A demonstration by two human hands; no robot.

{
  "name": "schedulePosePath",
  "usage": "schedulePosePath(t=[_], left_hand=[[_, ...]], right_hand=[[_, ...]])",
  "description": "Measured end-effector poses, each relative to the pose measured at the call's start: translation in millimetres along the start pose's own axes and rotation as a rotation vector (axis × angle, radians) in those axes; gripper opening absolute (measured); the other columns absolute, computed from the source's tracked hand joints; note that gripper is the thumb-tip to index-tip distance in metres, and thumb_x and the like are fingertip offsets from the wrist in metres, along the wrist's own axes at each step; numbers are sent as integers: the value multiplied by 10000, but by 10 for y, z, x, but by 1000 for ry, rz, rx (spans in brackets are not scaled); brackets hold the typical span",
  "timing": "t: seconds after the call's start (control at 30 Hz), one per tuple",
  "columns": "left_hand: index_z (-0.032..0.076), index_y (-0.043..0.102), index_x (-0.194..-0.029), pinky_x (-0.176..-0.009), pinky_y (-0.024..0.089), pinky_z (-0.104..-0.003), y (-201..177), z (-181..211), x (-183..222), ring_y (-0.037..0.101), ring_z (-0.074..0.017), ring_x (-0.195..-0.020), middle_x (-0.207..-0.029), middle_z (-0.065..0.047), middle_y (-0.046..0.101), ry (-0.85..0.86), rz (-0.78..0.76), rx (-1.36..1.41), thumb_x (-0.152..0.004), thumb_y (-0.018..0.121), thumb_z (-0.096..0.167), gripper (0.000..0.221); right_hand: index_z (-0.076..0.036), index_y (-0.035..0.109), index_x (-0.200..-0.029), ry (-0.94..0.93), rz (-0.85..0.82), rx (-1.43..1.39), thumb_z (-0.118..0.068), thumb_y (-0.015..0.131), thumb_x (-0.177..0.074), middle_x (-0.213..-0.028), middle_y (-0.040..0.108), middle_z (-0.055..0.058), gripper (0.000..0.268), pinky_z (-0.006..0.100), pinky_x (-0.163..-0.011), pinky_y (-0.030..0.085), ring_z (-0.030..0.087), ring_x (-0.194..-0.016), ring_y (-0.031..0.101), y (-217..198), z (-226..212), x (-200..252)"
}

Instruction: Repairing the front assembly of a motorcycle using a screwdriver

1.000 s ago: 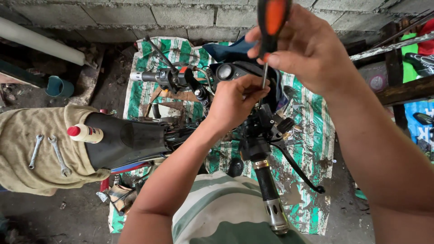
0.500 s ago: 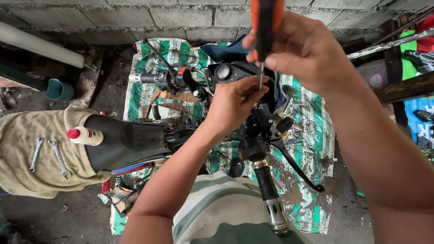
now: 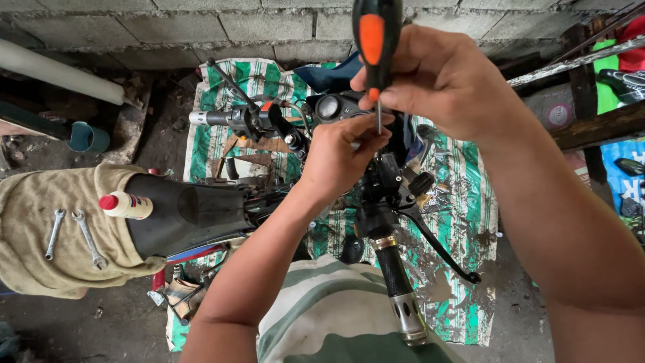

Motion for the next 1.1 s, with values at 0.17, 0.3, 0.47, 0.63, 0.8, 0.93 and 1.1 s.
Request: schedulePosePath(t=[0.17,0.3,0.47,0.63,0.8,0.93,1.1], left_hand=[[122,771,-1088,-685,587,-313,-9,64,6,803,-136,-747,-958,-2,866,2,-47,-23,-1037,763,216,107],[102,733,-1050,-700,577,-341,44,-22,20,744,-194,-745,-941,-42,787,55,-25,-8,-985,794,138,96],[106,656,-1002,-629,443,-380,-1,79,8,543,-229,-648,-805,-54,629,110,-59,-74,-1041,750,133,105],[105,573,-938,-639,426,-419,44,10,18,550,-287,-659,-779,-81,618,103,-69,-79,-1070,687,187,192],[133,709,-1358,-825,584,-362,35,-8,42,800,-241,-952,-1122,-27,804,58,-84,-46,-1110,676,200,259],[106,712,-1390,-910,631,-375,40,102,37,834,-285,-1104,-1260,-88,835,147,-10,-47,-1113,701,142,280],[139,697,-1431,-936,631,-382,87,267,71,816,-286,-1094,-1277,-104,827,169,-73,-32,-1125,701,170,308]], right_hand=[[-27,681,-1383,85,157,40,88,906,-926,-1158,751,56,522,267,-991,671,141,-1038,740,-24,188,23],[-61,726,-1232,54,116,103,-71,923,-969,-1083,735,56,328,251,-941,664,142,-989,743,0,131,32],[29,617,-1438,25,-10,-86,54,662,-1065,-1306,751,165,376,378,-1135,664,255,-1231,765,33,32,16],[-64,710,-1238,234,292,19,32,973,-844,-1058,793,74,484,261,-791,727,140,-890,771,32,192,-9],[-17,702,-1297,50,234,225,-3,905,-1005,-1140,782,81,357,273,-936,684,164,-1020,780,60,-12,14],[10,719,-1351,-11,268,371,-1,885,-1050,-1198,812,117,344,317,-1036,695,186,-1057,807,50,-203,131],[61,706,-1326,-4,272,362,31,868,-1067,-1178,782,140,306,310,-1019,674,209,-1084,772,-2,-345,253]])
Point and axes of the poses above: each hand's wrist, its own x-axis away from the middle knuckle, its own y-axis out of the palm, z = x × y, the point moved 4 cm from there along -x, towards the middle knuckle
